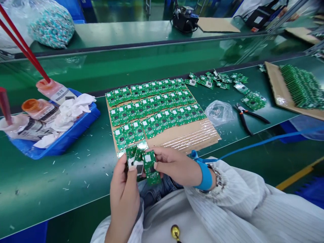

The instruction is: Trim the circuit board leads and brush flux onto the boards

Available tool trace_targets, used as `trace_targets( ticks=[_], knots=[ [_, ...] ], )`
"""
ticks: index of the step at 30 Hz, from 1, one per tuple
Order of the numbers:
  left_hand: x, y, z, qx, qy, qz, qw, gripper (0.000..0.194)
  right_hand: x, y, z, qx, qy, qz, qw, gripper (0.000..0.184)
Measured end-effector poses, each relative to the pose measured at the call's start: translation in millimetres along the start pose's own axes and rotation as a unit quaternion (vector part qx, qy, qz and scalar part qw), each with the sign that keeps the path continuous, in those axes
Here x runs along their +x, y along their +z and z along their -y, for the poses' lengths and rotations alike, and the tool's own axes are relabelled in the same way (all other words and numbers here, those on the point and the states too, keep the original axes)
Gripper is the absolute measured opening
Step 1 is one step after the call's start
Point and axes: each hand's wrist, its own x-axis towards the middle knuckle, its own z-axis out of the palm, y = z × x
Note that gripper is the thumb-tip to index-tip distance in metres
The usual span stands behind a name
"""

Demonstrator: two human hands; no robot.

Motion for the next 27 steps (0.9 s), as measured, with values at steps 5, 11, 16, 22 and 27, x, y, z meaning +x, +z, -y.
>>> trace_targets(
  ticks=[5,11,16,22,27],
  knots=[
    [3.7,7.6,-11.9,-0.12,-0.053,-0.066,0.989,0.047,1.7,-21.9,-2.2,-0.125,-0.037,-0.121,0.984,0.006],
    [2.9,6.7,-16.9,-0.12,-0.067,-0.072,0.988,0.044,8.7,-26.4,-10.1,-0.302,-0.047,-0.245,0.92,0.026],
    [1.4,0.7,-13.6,-0.108,-0.068,-0.054,0.99,0.04,4.6,-21.5,-10.6,-0.374,-0.061,-0.28,0.882,0.032],
    [-0.9,-1.3,-10.1,-0.085,-0.041,0.001,0.996,0.027,-7.5,-18.4,-4.5,-0.491,-0.036,-0.213,0.844,0.058],
    [-2.5,-0.7,-10.5,-0.074,-0.043,0.015,0.996,0.028,-5.9,-14.7,-9.8,-0.543,-0.023,-0.181,0.82,0.061]
  ],
)
